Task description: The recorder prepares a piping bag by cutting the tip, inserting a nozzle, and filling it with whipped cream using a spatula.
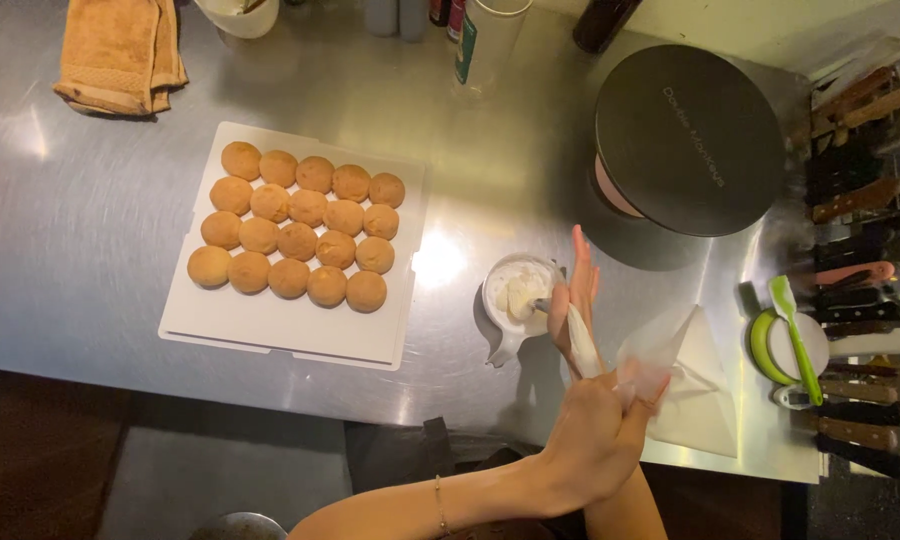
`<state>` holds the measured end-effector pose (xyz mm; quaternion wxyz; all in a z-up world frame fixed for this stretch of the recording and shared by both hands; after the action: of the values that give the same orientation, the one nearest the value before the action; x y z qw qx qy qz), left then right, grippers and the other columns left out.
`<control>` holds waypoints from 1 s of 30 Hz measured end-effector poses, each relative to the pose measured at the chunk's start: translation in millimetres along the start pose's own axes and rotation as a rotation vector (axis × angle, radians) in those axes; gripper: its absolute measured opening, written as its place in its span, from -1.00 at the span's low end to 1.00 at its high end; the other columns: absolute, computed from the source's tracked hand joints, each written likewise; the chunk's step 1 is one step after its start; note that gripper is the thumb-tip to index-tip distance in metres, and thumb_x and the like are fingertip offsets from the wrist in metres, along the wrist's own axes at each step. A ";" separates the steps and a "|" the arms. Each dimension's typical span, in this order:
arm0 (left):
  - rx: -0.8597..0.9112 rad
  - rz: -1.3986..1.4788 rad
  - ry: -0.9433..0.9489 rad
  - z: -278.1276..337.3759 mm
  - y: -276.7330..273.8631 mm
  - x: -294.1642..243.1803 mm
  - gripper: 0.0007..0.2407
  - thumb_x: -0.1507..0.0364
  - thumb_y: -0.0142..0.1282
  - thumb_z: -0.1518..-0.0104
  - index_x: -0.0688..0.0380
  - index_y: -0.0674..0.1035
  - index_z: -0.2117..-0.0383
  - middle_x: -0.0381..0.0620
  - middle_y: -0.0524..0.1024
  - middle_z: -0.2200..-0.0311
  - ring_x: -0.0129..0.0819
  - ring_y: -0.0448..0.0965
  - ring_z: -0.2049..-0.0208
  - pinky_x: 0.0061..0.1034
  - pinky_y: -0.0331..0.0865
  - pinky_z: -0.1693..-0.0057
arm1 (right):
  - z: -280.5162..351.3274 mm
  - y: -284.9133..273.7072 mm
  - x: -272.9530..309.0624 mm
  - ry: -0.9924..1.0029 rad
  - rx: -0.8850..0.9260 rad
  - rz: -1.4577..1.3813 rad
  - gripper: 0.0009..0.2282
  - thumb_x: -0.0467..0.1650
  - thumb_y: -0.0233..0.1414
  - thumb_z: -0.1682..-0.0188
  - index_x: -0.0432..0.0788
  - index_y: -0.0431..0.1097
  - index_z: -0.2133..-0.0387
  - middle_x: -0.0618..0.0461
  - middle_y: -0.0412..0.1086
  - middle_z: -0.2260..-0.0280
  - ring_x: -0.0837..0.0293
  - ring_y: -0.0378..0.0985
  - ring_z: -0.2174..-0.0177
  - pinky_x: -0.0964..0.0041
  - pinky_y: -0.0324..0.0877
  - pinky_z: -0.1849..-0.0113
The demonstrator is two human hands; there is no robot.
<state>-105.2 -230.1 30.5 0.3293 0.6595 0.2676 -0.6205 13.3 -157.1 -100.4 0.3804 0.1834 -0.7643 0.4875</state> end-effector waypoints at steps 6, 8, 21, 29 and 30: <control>0.051 -0.115 0.165 9.7 16.9 14.5 -0.81 0.42 -0.08 -0.37 0.29 0.56 0.28 0.18 0.52 0.46 0.17 0.55 0.40 -0.10 0.37 0.22 | -2.7 -3.6 2.6 0.003 0.043 -0.015 -0.33 -0.39 -0.27 0.08 -0.24 -0.09 -0.41 -0.29 -0.01 -0.39 -0.24 -0.06 -0.38 -0.19 -0.35 -0.33; 0.187 -0.251 0.306 16.9 33.8 7.4 -0.83 0.40 -0.05 -0.41 0.24 0.53 0.25 0.07 0.47 0.54 0.11 0.52 0.49 -0.14 0.36 0.22 | -3.5 -17.6 15.9 0.002 0.038 0.100 -0.46 -0.33 -0.19 -0.09 -0.22 0.07 -0.38 -0.23 0.22 -0.26 -0.17 0.23 -0.21 -0.10 0.03 -0.23; 0.471 -0.404 0.485 32.4 57.0 65.2 -0.77 0.27 0.12 -0.21 0.12 0.46 0.18 -0.07 0.52 0.43 -0.15 0.56 0.36 -0.34 0.33 0.12 | 4.3 -68.1 41.0 0.298 0.235 -0.779 -0.77 -0.50 0.02 -0.04 -0.11 0.21 0.06 -0.10 0.40 0.25 0.14 0.56 0.31 0.28 0.50 0.37; 0.651 -0.049 0.471 32.1 -7.4 52.1 -0.52 0.45 0.15 0.03 0.18 0.44 -0.12 0.06 0.44 -0.16 -0.12 0.39 -0.25 -0.25 0.16 -0.36 | 27.1 -52.0 -3.8 0.686 0.561 -0.891 -0.80 -0.34 -0.05 -0.16 -0.20 0.24 0.06 -0.16 0.47 0.02 0.28 0.24 0.52 0.41 0.21 0.48; 0.656 -0.048 0.472 28.2 -3.1 91.0 -0.52 0.45 0.15 0.03 0.18 0.44 -0.12 0.06 0.44 -0.16 -0.12 0.39 -0.25 -0.25 0.16 -0.36 | 27.2 -51.7 0.7 0.686 0.556 -0.891 -0.80 -0.34 -0.05 -0.16 -0.20 0.24 0.06 -0.16 0.47 0.02 0.28 0.24 0.52 0.41 0.21 0.48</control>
<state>-117.8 -254.8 -60.7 0.0165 0.8475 0.1390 -0.5120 35.6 -204.7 -75.0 0.7089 0.4095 -0.2935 0.4937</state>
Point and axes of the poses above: each hand's wrist, its own z-axis away from the middle knuckle, its own y-axis out of the palm, x = y × z, the point moved 6 cm from there along -z, towards the middle knuckle
